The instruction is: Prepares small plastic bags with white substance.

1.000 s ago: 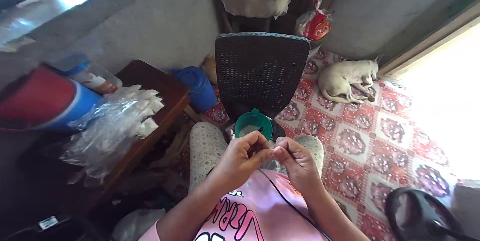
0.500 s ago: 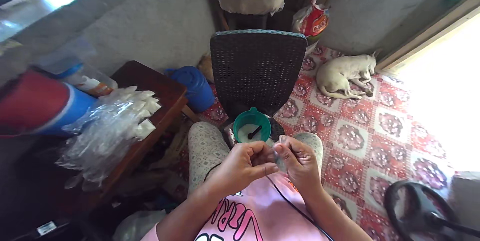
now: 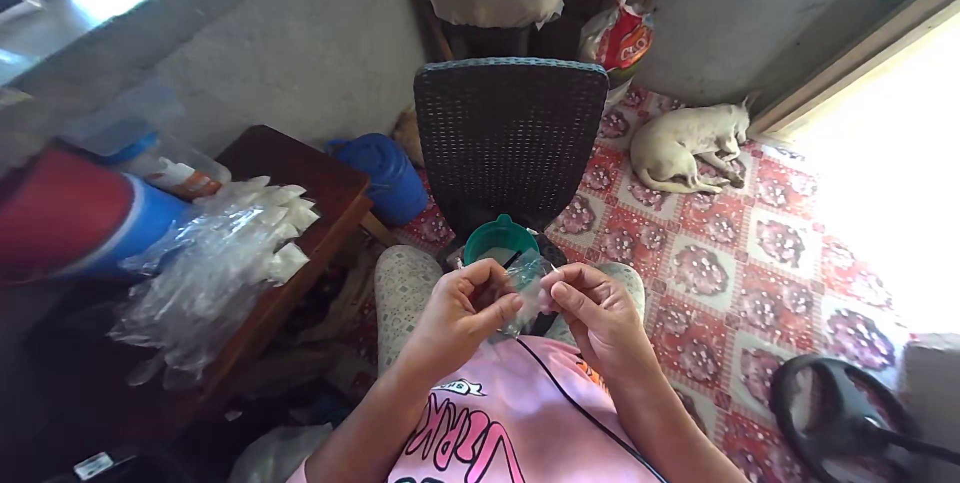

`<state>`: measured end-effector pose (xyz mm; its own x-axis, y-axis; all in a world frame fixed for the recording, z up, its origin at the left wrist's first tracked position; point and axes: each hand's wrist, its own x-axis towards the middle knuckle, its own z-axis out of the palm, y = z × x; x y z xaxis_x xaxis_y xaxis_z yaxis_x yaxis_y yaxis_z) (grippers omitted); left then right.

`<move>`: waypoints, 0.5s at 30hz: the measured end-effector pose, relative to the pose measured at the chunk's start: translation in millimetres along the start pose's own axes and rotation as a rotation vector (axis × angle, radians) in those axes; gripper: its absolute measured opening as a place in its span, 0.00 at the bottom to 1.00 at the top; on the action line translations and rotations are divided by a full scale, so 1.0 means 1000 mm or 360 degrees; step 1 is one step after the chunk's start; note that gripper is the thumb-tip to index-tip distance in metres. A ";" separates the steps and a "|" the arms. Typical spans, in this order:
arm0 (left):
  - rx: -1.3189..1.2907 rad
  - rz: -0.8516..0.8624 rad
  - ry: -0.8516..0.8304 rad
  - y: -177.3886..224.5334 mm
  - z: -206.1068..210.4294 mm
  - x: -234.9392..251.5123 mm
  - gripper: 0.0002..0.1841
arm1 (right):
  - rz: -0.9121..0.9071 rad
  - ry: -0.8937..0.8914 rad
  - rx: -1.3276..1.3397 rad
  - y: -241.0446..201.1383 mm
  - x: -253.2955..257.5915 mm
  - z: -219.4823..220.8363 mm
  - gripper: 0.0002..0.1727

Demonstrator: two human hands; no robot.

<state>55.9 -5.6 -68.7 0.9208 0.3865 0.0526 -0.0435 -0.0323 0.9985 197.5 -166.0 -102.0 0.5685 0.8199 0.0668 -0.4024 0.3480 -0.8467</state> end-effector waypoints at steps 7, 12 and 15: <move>-0.0040 -0.0014 -0.0001 0.002 0.003 0.000 0.16 | -0.0154 0.0002 -0.0152 -0.001 -0.003 0.005 0.03; -0.0243 0.0042 0.0074 0.002 0.010 0.001 0.05 | -0.0184 -0.0060 -0.0107 0.005 -0.004 0.007 0.05; -0.0284 0.0045 0.0144 0.000 0.013 0.001 0.05 | -0.0214 -0.0079 -0.0096 0.007 -0.004 0.007 0.05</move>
<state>62.3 -17.0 -68.7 0.8801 0.4690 0.0734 -0.1441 0.1166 0.9827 187.7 -163.4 -104.4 0.5774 0.7898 0.2067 -0.2801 0.4295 -0.8585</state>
